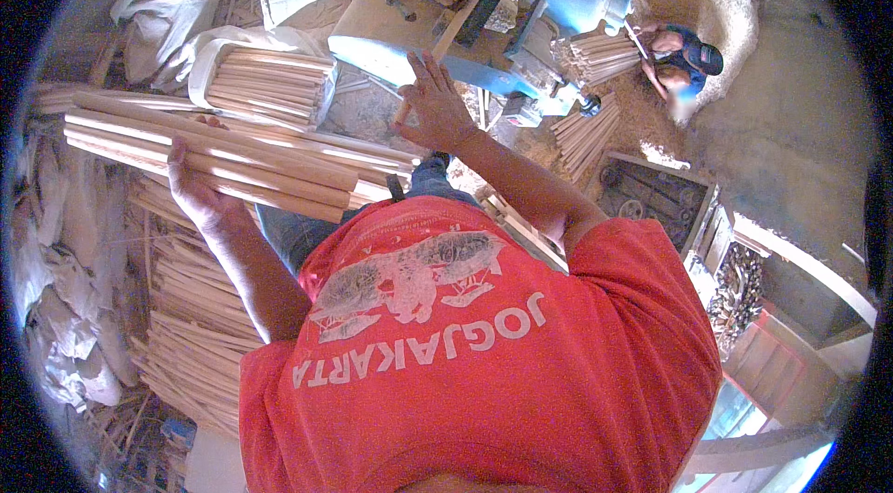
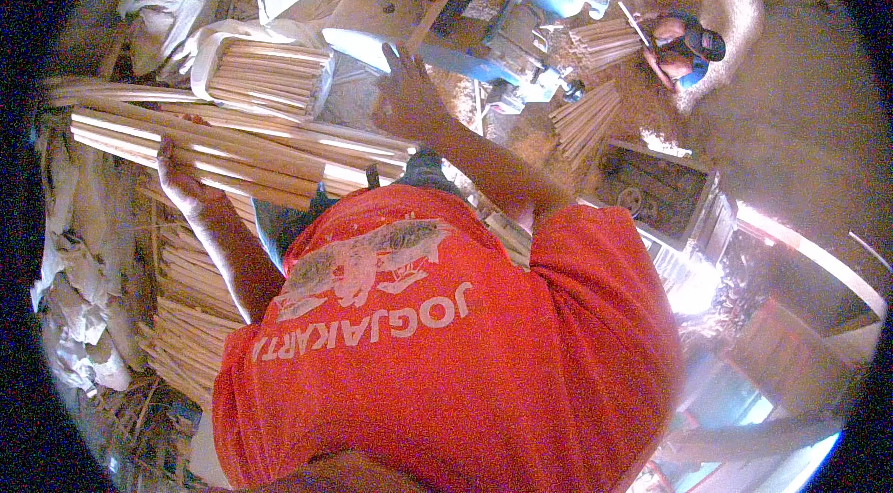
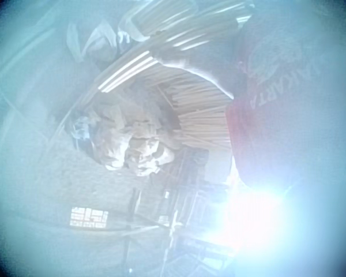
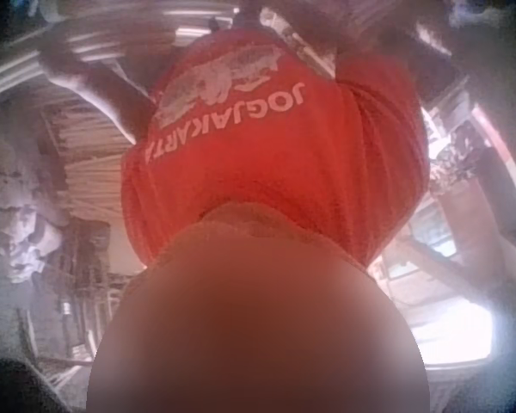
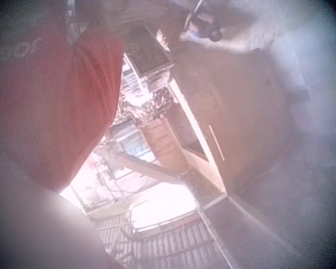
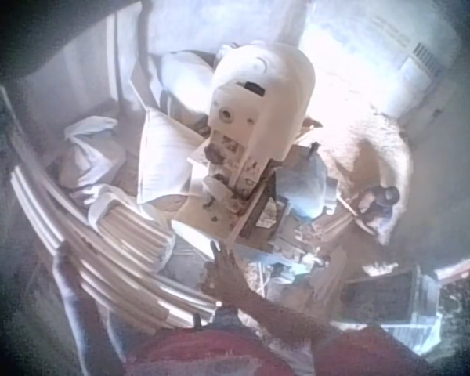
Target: The person repeatedly feeds thin wooden rods through a powered shaping machine, holding each rod with both hands and guiding it through the cutter. Finished rods are placed into a growing pile on the floor. The process is continuous and repetitive throughout the clip.
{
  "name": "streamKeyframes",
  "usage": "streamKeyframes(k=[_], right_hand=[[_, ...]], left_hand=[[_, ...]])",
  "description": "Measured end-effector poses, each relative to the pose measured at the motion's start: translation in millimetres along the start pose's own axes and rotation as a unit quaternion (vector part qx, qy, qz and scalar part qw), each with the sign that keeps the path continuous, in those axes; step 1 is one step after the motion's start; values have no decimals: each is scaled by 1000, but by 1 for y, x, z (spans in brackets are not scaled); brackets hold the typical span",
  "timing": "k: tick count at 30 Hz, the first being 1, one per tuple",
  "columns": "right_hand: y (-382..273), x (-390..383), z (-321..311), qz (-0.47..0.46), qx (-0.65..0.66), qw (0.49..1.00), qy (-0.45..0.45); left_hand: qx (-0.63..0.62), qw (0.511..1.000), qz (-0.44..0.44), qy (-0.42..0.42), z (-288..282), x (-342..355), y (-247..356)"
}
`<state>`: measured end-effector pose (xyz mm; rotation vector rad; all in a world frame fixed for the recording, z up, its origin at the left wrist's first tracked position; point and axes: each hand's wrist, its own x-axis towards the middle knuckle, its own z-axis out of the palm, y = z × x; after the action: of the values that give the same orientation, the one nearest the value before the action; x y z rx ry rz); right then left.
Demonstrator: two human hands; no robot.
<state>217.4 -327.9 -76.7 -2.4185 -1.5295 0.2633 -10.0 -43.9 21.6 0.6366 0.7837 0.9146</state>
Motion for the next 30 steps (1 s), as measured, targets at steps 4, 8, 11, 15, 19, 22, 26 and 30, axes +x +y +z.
streamKeyframes(k=[4, 8, 11, 15, 19, 22, 26, 30], right_hand=[[10, 2, 2, -17, 5, 1000, 8], [13, 6, 1, -19, -29, 999, 19], [14, 7, 1, -17, -27, 999, 32], [20, 7, 0, -19, -9, 999, 38], [25, 14, 3, -24, -34, 998, 43], [28, 20, 6, -30, -54, 997, 46], [37, 22, 4, -35, -57, 997, 23], [47, 20, -1, -47, -38, 998, 19]], left_hand=[[23, 1000, 14, 17, -1, -2, 0], [31, 999, 22, 15, -2, -4, 1], [23, 999, 14, 27, -2, -7, 2], [-4, 999, 9, 52, 2, -15, 1], [20, 998, 27, 59, 6, -22, -2], [30, 997, 51, 56, 7, -31, -6], [5, 997, 28, 78, 7, -44, -8], [-7, 995, 26, 92, 6, -55, -15]])
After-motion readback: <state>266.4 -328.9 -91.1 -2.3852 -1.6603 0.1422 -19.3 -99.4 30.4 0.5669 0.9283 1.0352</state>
